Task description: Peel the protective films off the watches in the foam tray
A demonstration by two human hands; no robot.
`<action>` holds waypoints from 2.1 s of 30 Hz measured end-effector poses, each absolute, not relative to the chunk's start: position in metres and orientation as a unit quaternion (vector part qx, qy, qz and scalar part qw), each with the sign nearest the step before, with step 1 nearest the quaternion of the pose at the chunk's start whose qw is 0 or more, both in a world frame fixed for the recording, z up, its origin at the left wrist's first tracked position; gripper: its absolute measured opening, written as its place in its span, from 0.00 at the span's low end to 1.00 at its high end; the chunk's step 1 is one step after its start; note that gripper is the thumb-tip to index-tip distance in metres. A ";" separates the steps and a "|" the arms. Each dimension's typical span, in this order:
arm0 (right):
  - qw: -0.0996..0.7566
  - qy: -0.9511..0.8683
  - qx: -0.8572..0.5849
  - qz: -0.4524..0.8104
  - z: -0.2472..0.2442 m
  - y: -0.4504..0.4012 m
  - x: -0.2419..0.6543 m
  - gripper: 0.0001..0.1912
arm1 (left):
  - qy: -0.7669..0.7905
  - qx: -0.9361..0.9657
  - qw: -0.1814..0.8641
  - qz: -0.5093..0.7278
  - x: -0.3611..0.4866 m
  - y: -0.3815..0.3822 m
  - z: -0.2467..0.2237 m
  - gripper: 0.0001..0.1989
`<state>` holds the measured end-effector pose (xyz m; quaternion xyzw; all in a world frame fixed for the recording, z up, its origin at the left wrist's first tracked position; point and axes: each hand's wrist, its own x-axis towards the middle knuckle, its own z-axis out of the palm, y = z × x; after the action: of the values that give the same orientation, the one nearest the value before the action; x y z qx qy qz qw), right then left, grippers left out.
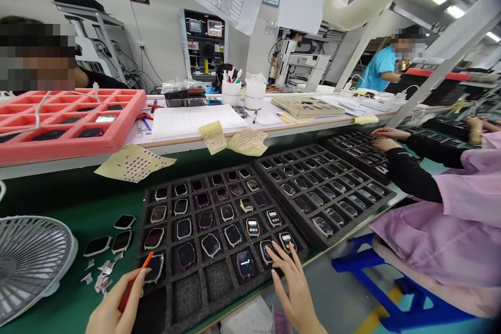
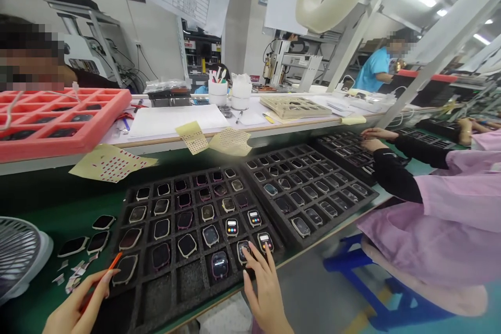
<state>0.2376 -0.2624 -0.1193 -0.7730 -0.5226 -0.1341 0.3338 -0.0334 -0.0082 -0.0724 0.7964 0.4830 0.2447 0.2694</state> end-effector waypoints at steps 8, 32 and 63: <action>0.481 -0.480 -0.701 -0.217 -0.105 -0.250 0.219 0.14 | 0.456 0.806 0.280 0.254 -0.033 -0.010 -0.068 0.23; 0.317 -0.604 -0.705 0.195 -0.071 -0.072 0.131 0.35 | 0.445 0.769 0.358 0.288 -0.042 -0.032 -0.059 0.20; 0.679 -0.238 -0.361 0.593 -0.040 -0.085 0.141 0.16 | 0.298 0.637 0.683 0.197 0.012 -0.050 -0.038 0.27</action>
<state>0.1407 -0.0850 -0.0396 -0.3611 -0.2378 0.5935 0.6789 0.0120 -0.0502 -0.0380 0.6366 0.2980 0.1971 0.6835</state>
